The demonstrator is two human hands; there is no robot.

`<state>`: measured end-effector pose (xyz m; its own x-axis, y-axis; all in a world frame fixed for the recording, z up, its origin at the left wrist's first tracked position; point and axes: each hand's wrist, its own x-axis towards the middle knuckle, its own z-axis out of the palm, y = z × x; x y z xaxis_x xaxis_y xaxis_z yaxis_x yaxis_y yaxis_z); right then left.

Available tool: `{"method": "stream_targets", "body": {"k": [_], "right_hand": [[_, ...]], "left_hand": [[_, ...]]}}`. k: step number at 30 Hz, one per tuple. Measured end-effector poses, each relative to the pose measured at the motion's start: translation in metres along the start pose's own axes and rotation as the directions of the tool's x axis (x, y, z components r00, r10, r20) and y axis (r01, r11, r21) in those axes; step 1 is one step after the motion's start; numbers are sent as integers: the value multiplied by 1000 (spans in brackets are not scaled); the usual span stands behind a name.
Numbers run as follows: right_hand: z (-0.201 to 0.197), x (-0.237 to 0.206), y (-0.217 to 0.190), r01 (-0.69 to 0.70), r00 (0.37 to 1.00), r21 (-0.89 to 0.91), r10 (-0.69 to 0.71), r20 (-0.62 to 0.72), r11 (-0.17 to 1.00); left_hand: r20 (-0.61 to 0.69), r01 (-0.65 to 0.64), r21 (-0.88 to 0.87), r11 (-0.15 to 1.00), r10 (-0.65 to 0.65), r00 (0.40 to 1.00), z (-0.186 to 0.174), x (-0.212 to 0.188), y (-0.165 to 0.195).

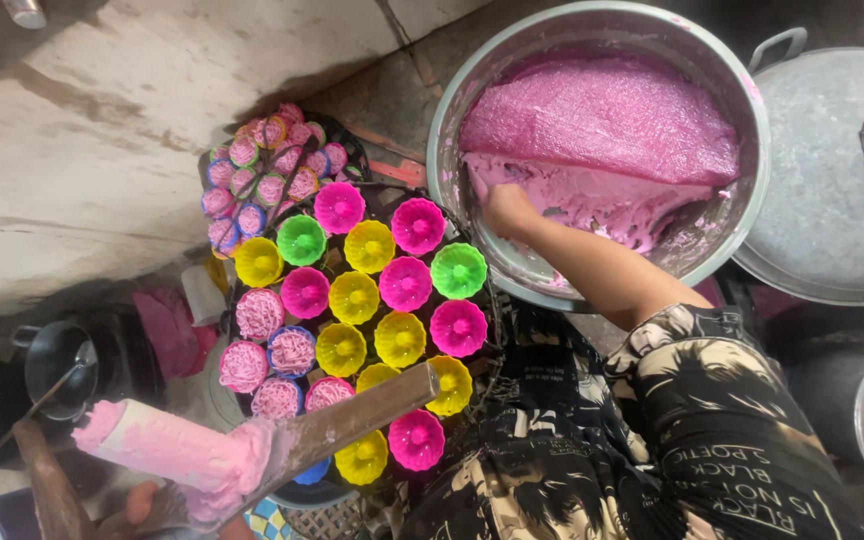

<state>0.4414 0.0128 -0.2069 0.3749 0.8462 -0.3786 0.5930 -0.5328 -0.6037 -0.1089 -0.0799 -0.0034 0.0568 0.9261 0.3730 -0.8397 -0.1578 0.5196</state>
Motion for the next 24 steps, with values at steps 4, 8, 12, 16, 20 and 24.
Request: {"method": "stream_targets", "body": {"k": [4,8,12,16,20,24], "right_hand": [[-27,24,46,-56,998,59,58,-26,997],[-80,0,88,-200,965,193,159,209,961],[-128,-54,86,233,860,-508,68,506,829],[-82,-99,65,315,814,-691,189,549,651],[-31,-75,58,282,913,-708,46,406,648],[-16,-33,61,117,978,-522,-7,208,845]], "left_hand": [[1,11,-2,1000,-11,1000,0,5,1],[-5,29,-11,1000,-29,1000,-6,-5,6],[-15,41,-24,999,-42,999,-23,-12,8],[-16,55,-87,995,-57,998,-38,-15,-2],[-44,32,-88,996,-36,998,-31,-19,-7],[-52,4,55,998,-2,999,-8,-25,4]]}}
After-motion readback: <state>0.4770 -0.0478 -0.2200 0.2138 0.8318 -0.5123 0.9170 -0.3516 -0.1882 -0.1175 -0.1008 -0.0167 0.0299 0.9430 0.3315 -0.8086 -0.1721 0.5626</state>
